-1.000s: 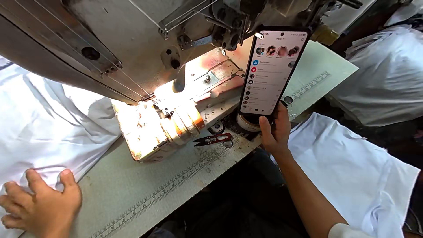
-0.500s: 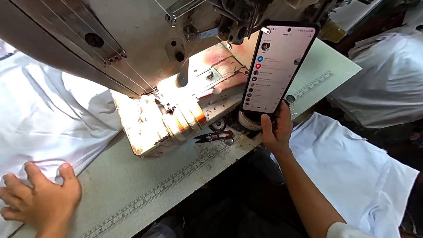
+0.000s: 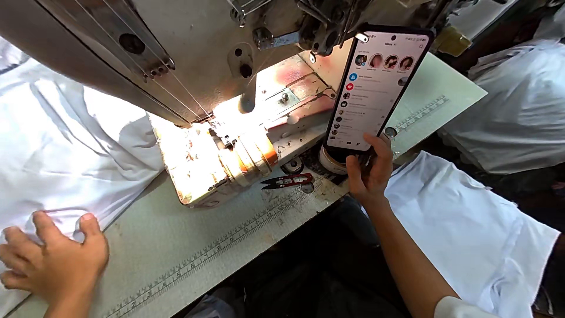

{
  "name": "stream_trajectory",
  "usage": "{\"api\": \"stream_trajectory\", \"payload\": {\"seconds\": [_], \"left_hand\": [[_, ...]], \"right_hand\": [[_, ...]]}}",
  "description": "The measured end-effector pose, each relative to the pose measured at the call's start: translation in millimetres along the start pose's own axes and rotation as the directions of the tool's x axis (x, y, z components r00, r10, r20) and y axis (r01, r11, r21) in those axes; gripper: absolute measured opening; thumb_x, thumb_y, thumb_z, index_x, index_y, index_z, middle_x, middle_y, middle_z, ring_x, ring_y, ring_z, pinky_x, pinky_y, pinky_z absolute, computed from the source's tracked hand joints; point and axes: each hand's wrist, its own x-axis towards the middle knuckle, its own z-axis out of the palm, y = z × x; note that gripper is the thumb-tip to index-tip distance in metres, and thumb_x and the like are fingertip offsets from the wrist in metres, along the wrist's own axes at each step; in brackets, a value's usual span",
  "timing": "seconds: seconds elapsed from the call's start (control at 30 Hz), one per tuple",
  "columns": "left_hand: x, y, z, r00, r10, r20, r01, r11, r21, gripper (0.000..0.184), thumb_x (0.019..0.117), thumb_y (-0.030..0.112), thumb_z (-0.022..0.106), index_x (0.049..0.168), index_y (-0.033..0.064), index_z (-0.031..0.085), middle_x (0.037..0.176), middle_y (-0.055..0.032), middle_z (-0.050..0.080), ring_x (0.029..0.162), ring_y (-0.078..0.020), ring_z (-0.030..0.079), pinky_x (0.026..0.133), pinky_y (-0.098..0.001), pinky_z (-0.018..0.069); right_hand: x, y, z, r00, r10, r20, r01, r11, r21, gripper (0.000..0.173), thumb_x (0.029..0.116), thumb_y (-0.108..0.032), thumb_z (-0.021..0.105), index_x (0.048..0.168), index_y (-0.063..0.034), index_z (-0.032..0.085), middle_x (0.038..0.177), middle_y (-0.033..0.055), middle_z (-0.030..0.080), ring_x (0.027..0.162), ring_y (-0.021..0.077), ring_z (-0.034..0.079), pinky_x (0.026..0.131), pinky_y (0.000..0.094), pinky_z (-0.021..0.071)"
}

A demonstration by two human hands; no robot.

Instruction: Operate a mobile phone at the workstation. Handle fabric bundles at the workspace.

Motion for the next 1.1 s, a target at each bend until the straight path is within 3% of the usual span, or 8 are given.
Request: {"api": "stream_trajectory", "payload": {"seconds": [0.1,0.17,1.1], "left_hand": [[0.2,-0.3,-0.3,1.0,0.004,-0.001,-0.004,1.0,-0.014,0.08,0.1023,0.059,0.04,0.162,0.0077,0.026,0.167,-0.0303,0.015,0.152,-0.0547,0.014,0.115,-0.0772,0.011],[-0.2,0.7,-0.5,1.0,0.002,-0.003,-0.002,1.0,-0.009,0.08,0.1026,0.059,0.039,0.163,0.008,0.026,0.167,-0.0303,0.015,0.153,-0.0545,0.014,0.115,-0.0772,0.0117],[-2.3,4.9,-3.6,1.0,-0.004,-0.002,0.004,1.0,-0.023,0.077,0.1031,0.056,0.04,0.162,0.0071,0.028,0.167,-0.0304,0.015,0.152,-0.0552,0.014,0.114,-0.0776,0.0127]], "right_hand": [[-2.7,-0.2,1.5,0.999,0.036,-0.036,-0.034,0.999,0.038,0.029,0.1037,-0.031,0.055,0.128,-0.0185,0.046,0.14,-0.0009,0.054,0.129,0.0063,0.054,0.101,0.0272,0.0509],[-2.6,-0.3,3.0,0.998,0.039,-0.053,-0.036,0.998,0.054,0.028,0.1028,-0.032,0.057,0.125,-0.0197,0.045,0.141,-0.0035,0.053,0.131,0.006,0.053,0.102,0.0269,0.0503],[-1.7,-1.3,3.3,0.999,0.033,-0.041,-0.031,0.998,0.049,0.031,0.1019,-0.032,0.057,0.127,-0.0204,0.044,0.141,-0.0031,0.051,0.132,0.0061,0.051,0.104,0.0274,0.0492]]}}
